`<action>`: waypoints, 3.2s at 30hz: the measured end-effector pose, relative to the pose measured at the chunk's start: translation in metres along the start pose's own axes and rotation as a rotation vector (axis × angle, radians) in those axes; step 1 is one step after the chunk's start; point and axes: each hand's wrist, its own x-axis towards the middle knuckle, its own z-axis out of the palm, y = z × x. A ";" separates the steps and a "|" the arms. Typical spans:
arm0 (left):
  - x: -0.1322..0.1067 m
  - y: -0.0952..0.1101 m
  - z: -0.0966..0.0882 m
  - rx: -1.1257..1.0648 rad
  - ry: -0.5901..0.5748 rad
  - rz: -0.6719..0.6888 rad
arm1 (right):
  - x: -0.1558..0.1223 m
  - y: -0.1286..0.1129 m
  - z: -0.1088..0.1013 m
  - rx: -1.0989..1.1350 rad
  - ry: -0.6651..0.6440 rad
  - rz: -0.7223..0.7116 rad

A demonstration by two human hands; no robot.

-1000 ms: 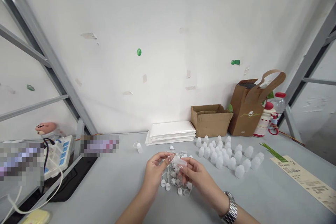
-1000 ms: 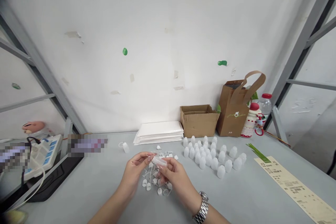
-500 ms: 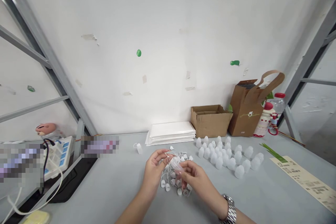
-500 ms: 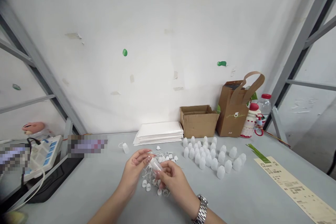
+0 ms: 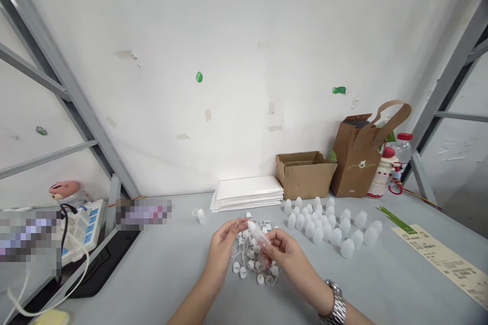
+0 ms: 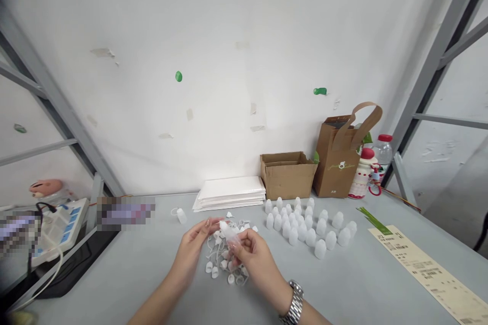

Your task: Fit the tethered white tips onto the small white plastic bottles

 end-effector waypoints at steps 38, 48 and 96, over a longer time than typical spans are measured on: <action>0.005 0.006 -0.006 -0.467 -0.018 -0.280 | -0.014 0.008 -0.002 -0.787 0.125 -0.364; 0.004 0.005 -0.006 -0.443 -0.035 -0.253 | -0.015 0.009 -0.001 -0.801 0.107 -0.342; 0.005 -0.002 -0.008 -0.085 -0.131 -0.129 | -0.017 0.009 -0.003 -0.909 0.083 -0.345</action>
